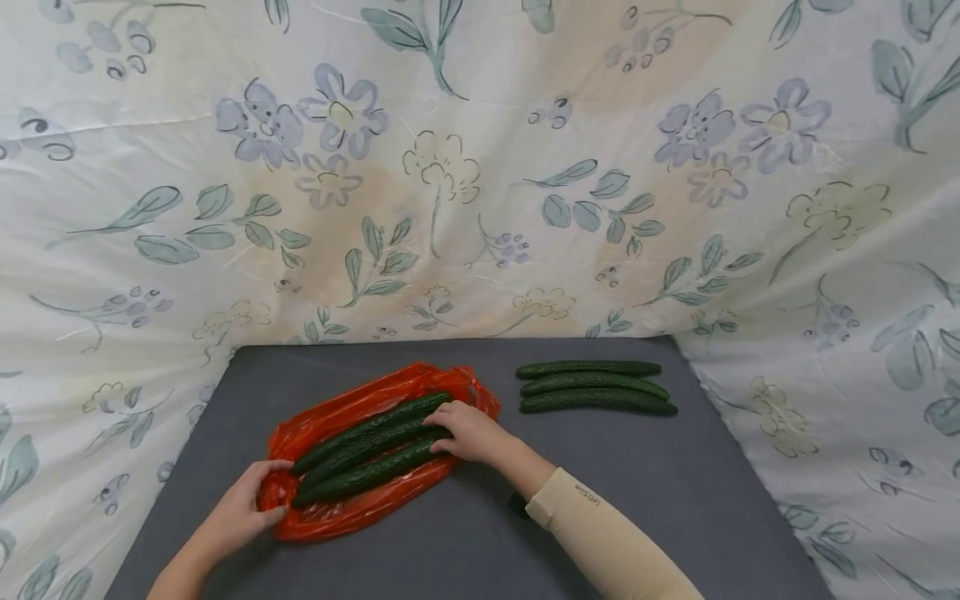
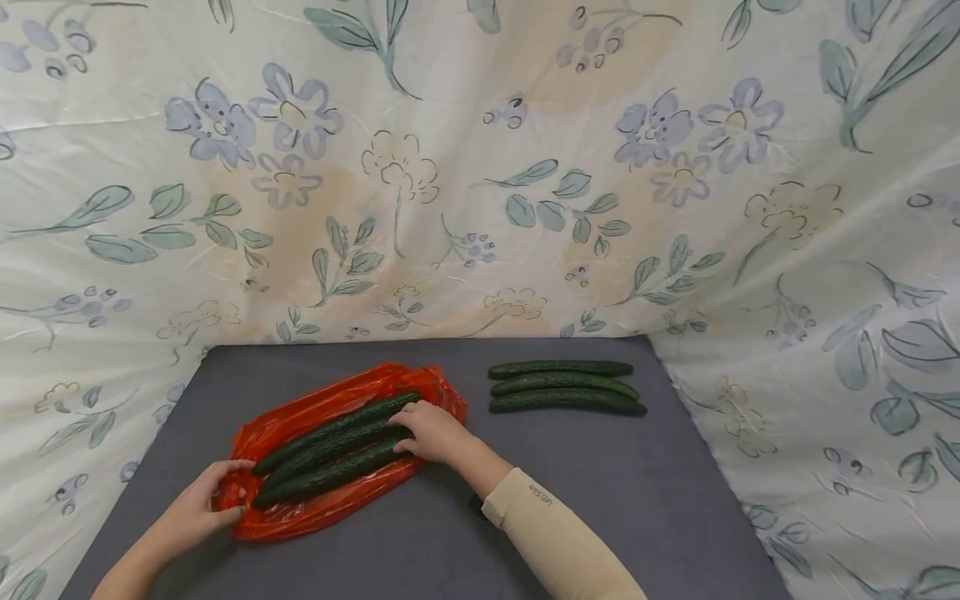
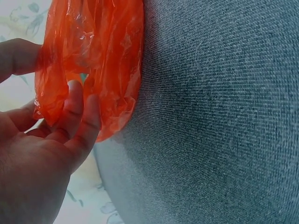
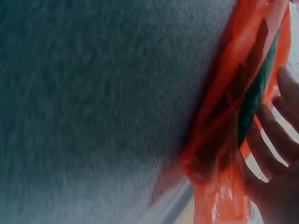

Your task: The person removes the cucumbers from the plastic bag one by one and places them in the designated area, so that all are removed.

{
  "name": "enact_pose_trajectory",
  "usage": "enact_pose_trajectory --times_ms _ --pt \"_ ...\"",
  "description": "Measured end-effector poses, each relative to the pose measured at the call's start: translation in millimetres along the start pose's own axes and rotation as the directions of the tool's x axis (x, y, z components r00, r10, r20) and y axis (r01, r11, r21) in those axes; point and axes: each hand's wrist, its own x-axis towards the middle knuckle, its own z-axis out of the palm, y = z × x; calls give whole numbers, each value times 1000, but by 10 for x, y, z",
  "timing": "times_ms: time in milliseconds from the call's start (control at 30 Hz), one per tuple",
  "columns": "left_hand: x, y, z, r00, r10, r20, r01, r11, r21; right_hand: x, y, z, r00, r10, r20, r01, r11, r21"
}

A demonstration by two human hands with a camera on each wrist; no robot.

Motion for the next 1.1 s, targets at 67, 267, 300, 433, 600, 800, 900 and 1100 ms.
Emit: enact_pose_trajectory --times_ms 67,267,300,433,600,800,900,1100 --pt "-3 -1 0 1000 7 4 -7 1000 -7 20 -11 45 999 -11 34 12 999 -48" --pt "-2 7 3 1000 4 0 -4 1000 -20 52 -50 112 996 8 85 5 989 -150" --pt "-1 7 4 1000 6 1 -6 1000 -16 56 -59 117 996 8 89 7 986 -165" --pt "1 5 11 1000 15 -4 -15 1000 0 78 -107 130 995 -12 94 33 973 -227" --pt "-12 12 26 999 41 -14 -41 999 2 85 -144 142 996 -14 87 33 972 -232" --pt "-22 6 21 999 45 -13 -44 999 10 61 -137 98 998 -20 64 27 993 -116" --pt "-23 14 10 999 50 -15 -50 998 25 57 -137 48 999 -33 41 35 997 -72" --pt "-23 -3 -7 996 79 -34 -77 996 41 65 -161 -70 997 -70 -28 69 996 -57"
